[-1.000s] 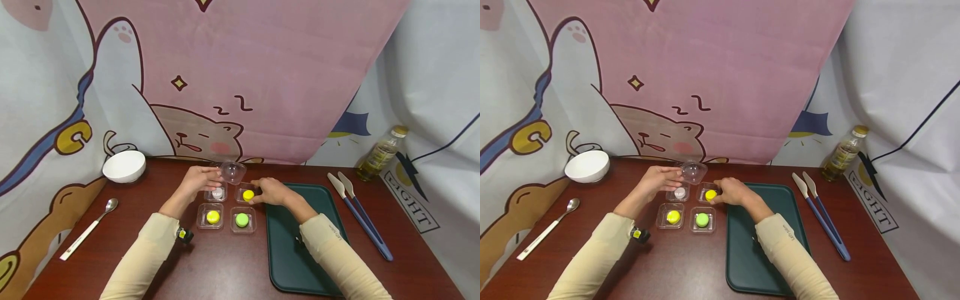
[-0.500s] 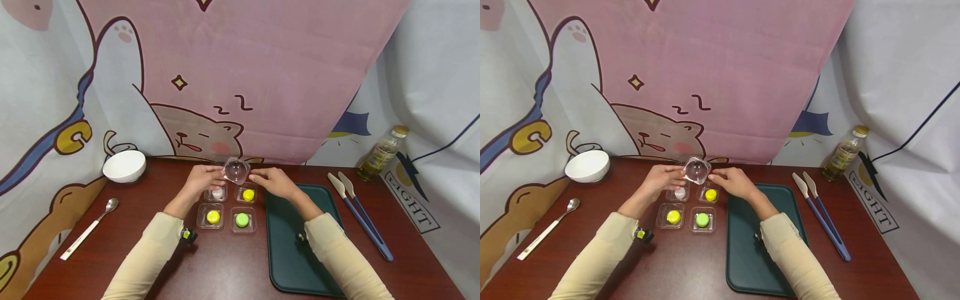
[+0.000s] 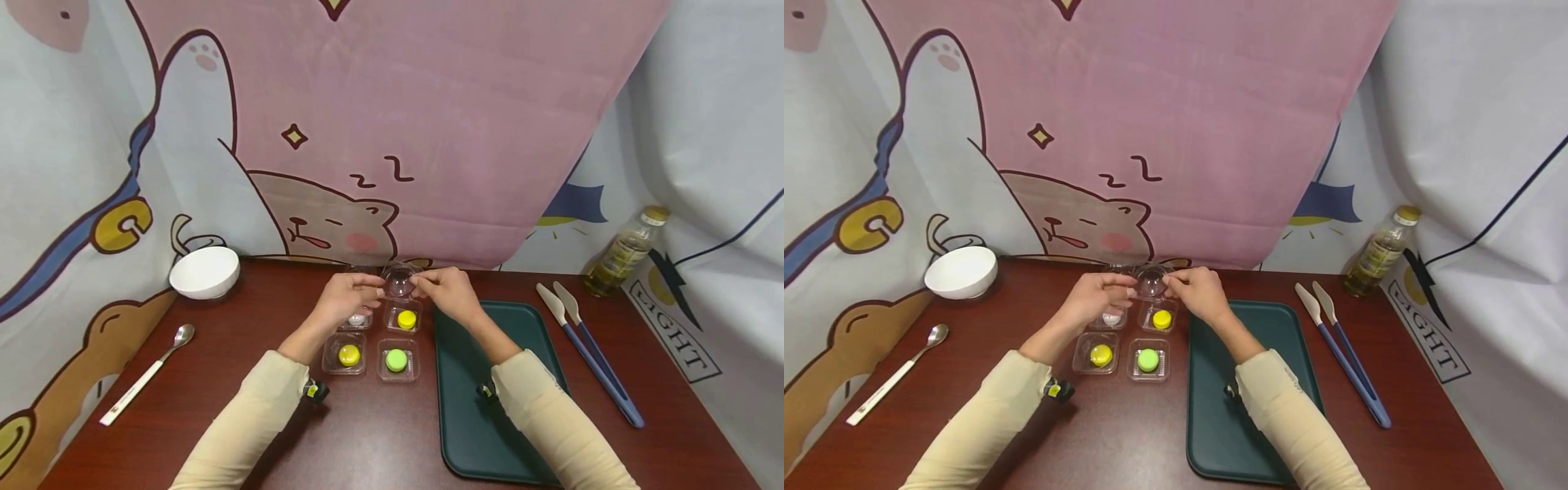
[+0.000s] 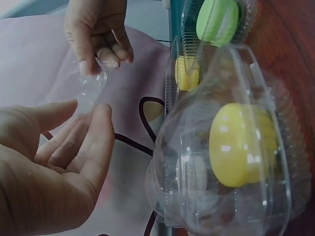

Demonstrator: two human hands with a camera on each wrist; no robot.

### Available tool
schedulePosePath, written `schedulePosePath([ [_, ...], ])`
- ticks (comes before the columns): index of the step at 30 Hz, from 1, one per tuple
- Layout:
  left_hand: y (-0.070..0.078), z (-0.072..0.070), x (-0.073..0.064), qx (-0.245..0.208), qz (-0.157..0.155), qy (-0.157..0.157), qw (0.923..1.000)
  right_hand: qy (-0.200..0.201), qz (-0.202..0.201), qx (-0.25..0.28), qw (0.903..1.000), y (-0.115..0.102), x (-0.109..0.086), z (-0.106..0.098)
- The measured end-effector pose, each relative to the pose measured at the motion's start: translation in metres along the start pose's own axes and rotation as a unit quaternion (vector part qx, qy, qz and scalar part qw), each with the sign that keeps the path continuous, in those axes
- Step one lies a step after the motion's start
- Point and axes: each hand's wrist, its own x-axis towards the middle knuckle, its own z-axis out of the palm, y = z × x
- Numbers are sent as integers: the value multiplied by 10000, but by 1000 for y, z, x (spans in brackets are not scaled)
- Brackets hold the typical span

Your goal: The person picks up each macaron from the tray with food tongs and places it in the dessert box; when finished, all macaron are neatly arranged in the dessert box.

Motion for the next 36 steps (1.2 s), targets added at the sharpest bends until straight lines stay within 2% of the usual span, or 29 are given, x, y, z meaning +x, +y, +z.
schedulePosePath([
  [4,0,-1,1,271,-51,-146,9995,456,-365,-313,9978,-1,-1,0],
  [6,0,-2,1,417,-89,-323,9986,746,-574,-557,9940,-1,-2,-1],
  [10,1,-3,0,697,-116,-719,9949,1277,-981,-1023,9816,0,-2,0],
  [13,4,-4,0,754,-80,-854,9935,1491,-1400,-1242,9710,1,-1,1],
  [16,5,-4,0,694,-84,-818,9942,1575,-1824,-1334,9613,2,-1,2],
  [21,5,-5,1,488,-37,-897,9948,1607,-2240,-1377,9513,6,-2,2],
  [30,6,-5,2,391,96,-1034,9938,1310,-2425,-1285,9526,13,-5,-4],
  [32,5,-4,2,421,133,-1020,9938,1367,-2535,-1349,9481,14,-6,-4],
  [36,6,-2,2,520,176,-961,9939,1682,-2838,-1508,9319,15,-8,-3],
])
